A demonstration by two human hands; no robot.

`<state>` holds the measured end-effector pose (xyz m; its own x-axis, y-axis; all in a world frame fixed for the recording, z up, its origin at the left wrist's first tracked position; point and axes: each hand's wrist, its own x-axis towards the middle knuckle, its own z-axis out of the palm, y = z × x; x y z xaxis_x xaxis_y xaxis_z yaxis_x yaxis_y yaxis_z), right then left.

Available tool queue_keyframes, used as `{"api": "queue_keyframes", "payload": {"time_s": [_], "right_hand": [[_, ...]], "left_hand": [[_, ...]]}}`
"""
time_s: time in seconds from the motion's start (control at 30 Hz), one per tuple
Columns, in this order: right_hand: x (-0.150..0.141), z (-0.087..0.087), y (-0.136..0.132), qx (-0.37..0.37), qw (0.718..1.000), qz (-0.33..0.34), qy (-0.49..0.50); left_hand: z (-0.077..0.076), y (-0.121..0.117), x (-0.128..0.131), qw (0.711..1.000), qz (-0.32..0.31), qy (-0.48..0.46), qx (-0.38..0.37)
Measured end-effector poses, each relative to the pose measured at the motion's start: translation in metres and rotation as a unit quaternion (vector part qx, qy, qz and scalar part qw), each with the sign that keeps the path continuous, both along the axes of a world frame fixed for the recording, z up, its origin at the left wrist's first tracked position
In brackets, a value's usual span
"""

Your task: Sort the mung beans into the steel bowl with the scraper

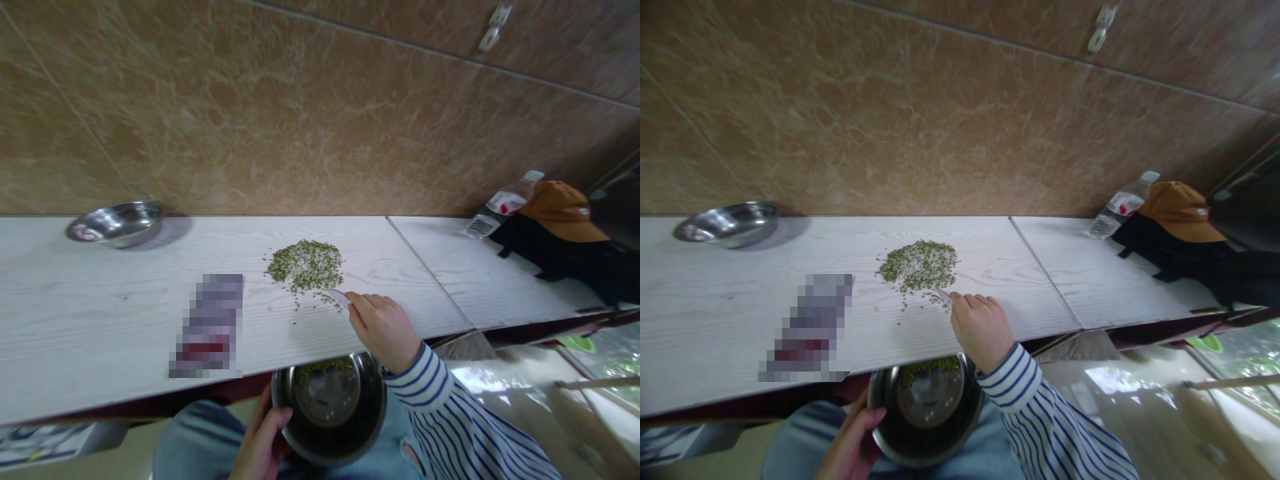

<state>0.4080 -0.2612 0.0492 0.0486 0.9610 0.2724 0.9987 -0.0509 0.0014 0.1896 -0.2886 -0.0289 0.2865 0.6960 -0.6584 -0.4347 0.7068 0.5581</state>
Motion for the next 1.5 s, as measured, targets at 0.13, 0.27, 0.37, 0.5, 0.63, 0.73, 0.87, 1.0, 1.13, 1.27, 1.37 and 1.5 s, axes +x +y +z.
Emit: {"api": "queue_keyframes", "payload": {"time_s": [0.13, 0.27, 0.37, 0.5, 0.63, 0.73, 0.87, 1.0, 1.13, 1.27, 1.37, 1.5], "right_hand": [[0.008, -0.002, -0.007, 0.026, 1.000, -0.004, -0.004], [0.012, -0.004, -0.018, 0.048, 0.999, 0.010, 0.017], [0.014, -0.005, -0.028, 0.067, 0.996, 0.028, 0.042], [0.020, -0.004, -0.039, 0.062, 0.996, 0.044, 0.049], [0.023, -0.002, -0.040, 0.037, 0.998, 0.038, 0.042], [0.021, -0.001, -0.037, 0.017, 0.999, 0.033, 0.038], [0.018, -0.002, -0.037, 0.015, 0.998, 0.041, 0.046], [0.017, -0.003, -0.041, 0.007, 0.997, 0.044, 0.061], [0.013, -0.003, -0.039, -0.007, 0.997, 0.041, 0.057], [0.007, 0.000, -0.033, -0.009, 0.997, 0.061, 0.047], [0.009, 0.002, -0.034, 0.012, 0.997, 0.058, 0.050], [0.015, 0.003, -0.043, 0.021, 0.996, 0.053, 0.063]], "left_hand": [[0.001, 0.002, -0.001, 1.000, -0.004, 0.006, -0.001], [0.003, 0.003, -0.005, 1.000, 0.005, 0.025, 0.005], [0.004, 0.002, -0.007, 1.000, 0.002, 0.029, 0.009], [0.003, 0.000, -0.007, 0.999, 0.015, 0.038, 0.007], [0.006, 0.000, -0.004, 0.999, 0.006, 0.039, 0.014], [0.006, -0.001, -0.002, 0.999, 0.001, 0.047, 0.017], [-0.004, 0.000, -0.003, 0.999, 0.005, 0.048, 0.014], [-0.016, 0.002, -0.007, 0.999, 0.002, 0.034, 0.000], [-0.018, 0.003, -0.007, 0.999, 0.001, 0.039, -0.008], [-0.016, 0.002, -0.004, 1.000, -0.006, 0.030, -0.002], [-0.016, 0.002, -0.003, 0.999, -0.004, 0.041, -0.003], [-0.014, 0.003, -0.002, 0.999, -0.010, 0.034, 0.003]]}}
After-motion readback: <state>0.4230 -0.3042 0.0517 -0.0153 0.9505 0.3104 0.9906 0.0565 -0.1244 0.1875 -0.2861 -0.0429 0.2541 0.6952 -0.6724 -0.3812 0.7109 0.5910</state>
